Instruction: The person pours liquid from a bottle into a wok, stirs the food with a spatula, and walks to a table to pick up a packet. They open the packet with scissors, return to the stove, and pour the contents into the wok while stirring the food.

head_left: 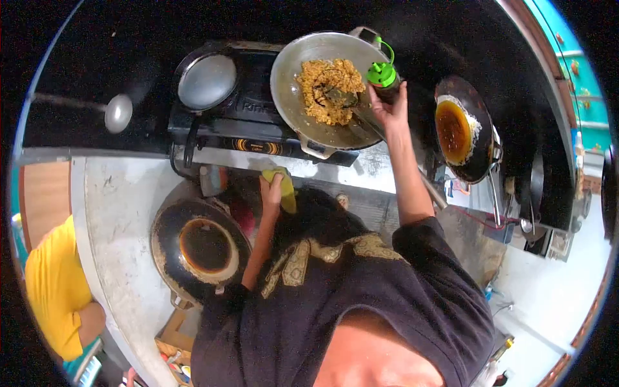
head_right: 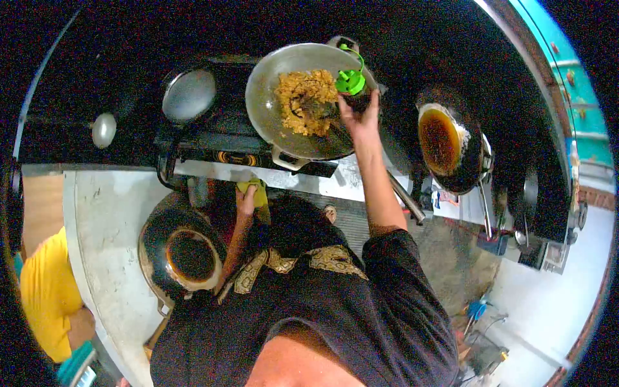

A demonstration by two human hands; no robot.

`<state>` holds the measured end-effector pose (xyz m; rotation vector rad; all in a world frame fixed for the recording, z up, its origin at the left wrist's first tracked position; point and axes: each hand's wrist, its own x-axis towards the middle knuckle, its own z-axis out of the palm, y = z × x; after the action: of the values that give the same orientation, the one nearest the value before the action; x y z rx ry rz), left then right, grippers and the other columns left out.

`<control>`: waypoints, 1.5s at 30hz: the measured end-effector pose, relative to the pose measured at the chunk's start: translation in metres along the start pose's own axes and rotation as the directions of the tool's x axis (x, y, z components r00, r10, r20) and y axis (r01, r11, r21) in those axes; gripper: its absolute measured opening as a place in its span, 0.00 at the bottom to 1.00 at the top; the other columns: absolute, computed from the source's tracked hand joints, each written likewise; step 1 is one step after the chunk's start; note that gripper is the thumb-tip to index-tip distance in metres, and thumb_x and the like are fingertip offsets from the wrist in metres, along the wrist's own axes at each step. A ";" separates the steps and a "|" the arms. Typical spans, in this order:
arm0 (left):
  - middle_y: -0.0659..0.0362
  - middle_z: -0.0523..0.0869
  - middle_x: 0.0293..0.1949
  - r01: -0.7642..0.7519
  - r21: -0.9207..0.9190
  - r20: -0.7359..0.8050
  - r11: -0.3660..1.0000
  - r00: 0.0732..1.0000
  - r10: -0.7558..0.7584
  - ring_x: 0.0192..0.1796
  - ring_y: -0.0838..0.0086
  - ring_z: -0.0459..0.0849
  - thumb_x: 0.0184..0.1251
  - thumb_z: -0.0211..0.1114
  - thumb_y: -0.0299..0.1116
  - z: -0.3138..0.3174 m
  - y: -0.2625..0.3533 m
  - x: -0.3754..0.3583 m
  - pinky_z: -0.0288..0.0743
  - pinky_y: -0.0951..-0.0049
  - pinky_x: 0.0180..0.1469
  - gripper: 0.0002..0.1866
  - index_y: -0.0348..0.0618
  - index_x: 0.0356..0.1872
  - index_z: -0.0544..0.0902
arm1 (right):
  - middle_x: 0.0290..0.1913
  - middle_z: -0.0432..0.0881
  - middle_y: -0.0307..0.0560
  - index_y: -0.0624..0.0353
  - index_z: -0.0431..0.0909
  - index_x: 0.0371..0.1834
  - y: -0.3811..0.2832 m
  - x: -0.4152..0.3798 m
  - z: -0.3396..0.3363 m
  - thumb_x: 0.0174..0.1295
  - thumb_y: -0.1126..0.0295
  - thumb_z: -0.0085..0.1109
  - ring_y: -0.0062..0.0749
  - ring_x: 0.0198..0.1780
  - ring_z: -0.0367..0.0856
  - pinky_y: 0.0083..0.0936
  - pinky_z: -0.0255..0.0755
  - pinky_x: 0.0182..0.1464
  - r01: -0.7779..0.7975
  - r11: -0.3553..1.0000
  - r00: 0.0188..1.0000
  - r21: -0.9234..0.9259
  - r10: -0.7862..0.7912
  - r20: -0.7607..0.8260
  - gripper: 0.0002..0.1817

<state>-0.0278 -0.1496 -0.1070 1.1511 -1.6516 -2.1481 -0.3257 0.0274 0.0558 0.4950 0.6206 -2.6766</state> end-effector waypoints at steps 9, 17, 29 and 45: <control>0.56 0.76 0.40 0.034 0.134 0.228 0.990 0.972 -0.064 0.37 0.71 0.76 0.56 0.57 0.33 -0.017 -0.035 -0.005 0.72 0.71 0.41 0.20 0.36 0.50 0.67 | 0.44 0.72 0.54 0.61 0.65 0.50 0.060 -0.040 -0.003 0.52 0.42 0.54 0.41 0.44 0.72 0.34 0.73 0.44 -0.382 0.761 0.899 0.524 0.438 0.019 0.34; 0.57 0.76 0.35 0.151 0.037 0.123 0.988 0.980 -0.154 0.32 0.71 0.76 0.60 0.54 0.40 0.012 -0.005 -0.082 0.73 0.70 0.34 0.16 0.39 0.44 0.71 | 0.42 0.76 0.44 0.53 0.73 0.44 0.008 -0.202 -0.085 0.52 0.40 0.52 0.32 0.43 0.73 0.30 0.68 0.45 -0.680 0.685 0.734 0.262 0.638 0.235 0.28; 0.58 0.77 0.38 0.086 0.518 0.114 0.851 0.979 -0.168 0.36 0.70 0.76 0.56 0.54 0.33 0.082 -0.048 -0.171 0.71 0.70 0.37 0.14 0.38 0.42 0.72 | 0.42 0.77 0.46 0.57 0.71 0.47 -0.163 -0.150 -0.385 0.56 0.38 0.43 0.32 0.39 0.76 0.25 0.74 0.39 -0.102 0.929 0.963 0.357 0.182 -0.200 0.32; 0.58 0.78 0.39 0.236 -0.023 -0.082 0.972 0.968 -0.237 0.42 0.71 0.78 0.61 0.53 0.40 0.118 0.030 -0.229 0.73 0.70 0.44 0.16 0.40 0.45 0.73 | 0.43 0.72 0.57 0.62 0.69 0.45 -0.202 -0.096 -0.392 0.54 0.46 0.47 0.47 0.43 0.73 0.42 0.70 0.51 -0.080 0.789 0.867 0.609 0.357 -0.349 0.29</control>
<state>0.0393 0.0581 0.0322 1.4806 -1.5305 -2.2069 -0.2242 0.4080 -0.1641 1.2943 -0.1859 -2.4781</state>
